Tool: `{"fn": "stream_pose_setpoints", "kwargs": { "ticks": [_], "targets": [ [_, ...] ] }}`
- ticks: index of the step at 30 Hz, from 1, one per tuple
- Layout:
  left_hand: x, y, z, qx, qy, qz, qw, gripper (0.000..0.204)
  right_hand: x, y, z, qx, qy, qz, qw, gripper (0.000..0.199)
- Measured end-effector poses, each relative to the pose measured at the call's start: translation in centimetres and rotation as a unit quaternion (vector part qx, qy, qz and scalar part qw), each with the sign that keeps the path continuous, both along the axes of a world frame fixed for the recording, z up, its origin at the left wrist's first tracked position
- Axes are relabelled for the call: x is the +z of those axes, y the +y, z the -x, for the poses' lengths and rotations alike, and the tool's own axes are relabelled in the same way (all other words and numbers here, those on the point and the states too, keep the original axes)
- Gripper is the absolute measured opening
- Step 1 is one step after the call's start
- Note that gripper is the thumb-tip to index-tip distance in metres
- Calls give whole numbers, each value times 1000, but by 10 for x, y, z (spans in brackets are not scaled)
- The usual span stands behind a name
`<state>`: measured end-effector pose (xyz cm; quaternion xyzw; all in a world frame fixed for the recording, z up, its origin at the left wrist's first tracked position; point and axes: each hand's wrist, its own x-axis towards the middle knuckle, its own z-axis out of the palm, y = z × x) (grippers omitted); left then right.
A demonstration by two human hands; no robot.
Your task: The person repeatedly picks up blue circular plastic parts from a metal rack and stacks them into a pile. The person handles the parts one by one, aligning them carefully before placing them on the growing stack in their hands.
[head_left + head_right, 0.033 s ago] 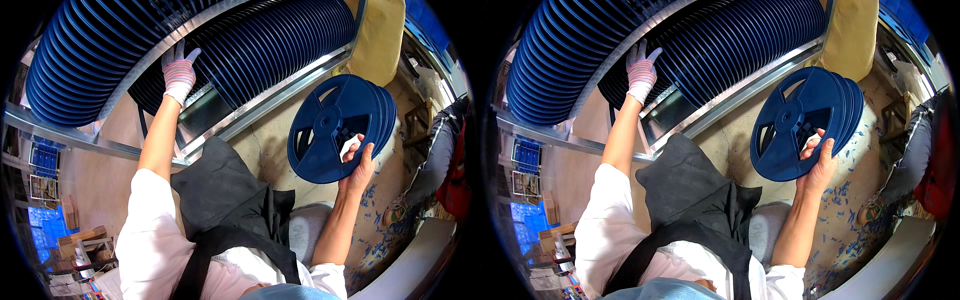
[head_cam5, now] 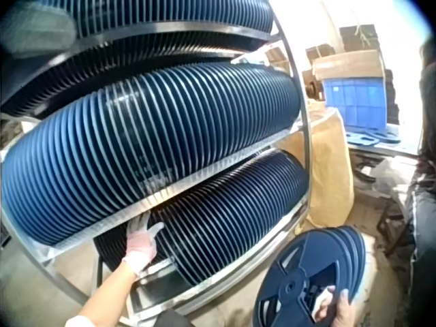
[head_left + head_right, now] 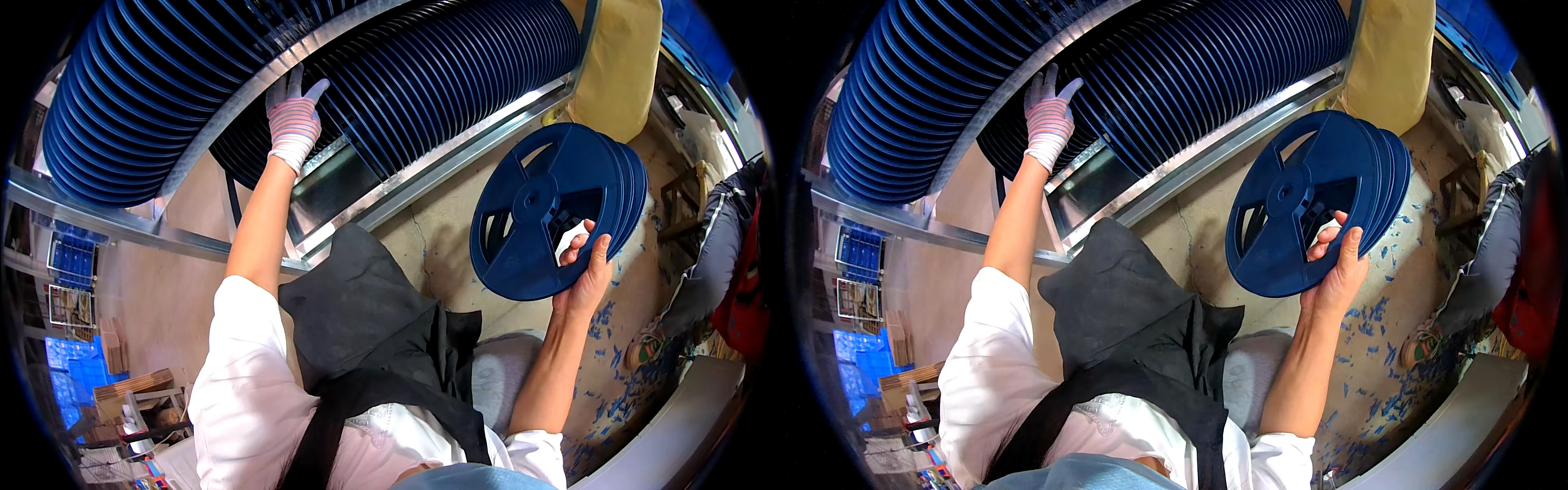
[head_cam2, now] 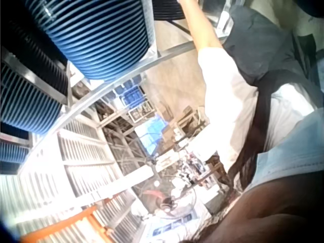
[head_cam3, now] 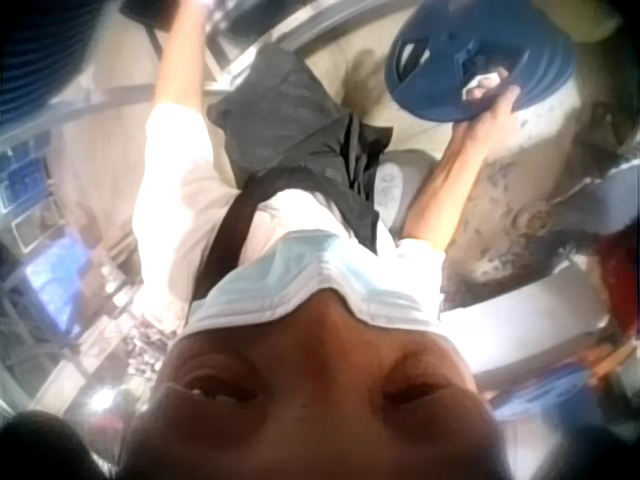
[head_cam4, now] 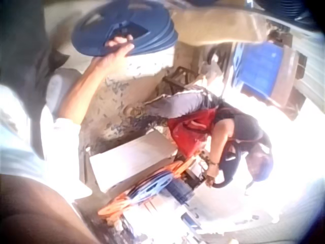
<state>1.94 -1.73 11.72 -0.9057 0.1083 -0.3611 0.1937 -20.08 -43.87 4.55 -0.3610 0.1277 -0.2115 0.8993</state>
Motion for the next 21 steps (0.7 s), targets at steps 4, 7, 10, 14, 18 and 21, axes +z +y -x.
{"fn": "stream_pose_setpoints", "kwargs": {
  "ticks": [4,7,10,14,18,21],
  "targets": [
    [-4,2,0,-63,-22,37,997,49,-2,1,0,-1,9,29,1000,44],
    [-7,-1,16,-119,-64,100,986,40,-2,1,0,0,9,24,1000,44],
    [-22,-7,45,-205,-49,216,953,38,-5,3,-2,7,-3,8,1000,42],
    [-37,-78,102,-326,67,224,916,38,-9,-5,-3,12,-30,-41,999,41],
    [-63,-125,134,-304,234,463,799,35,-13,-8,-7,46,-84,-71,993,45],
    [-82,-138,138,-323,288,621,654,33,-21,-18,-4,82,-142,-93,982,49]
  ]
}}
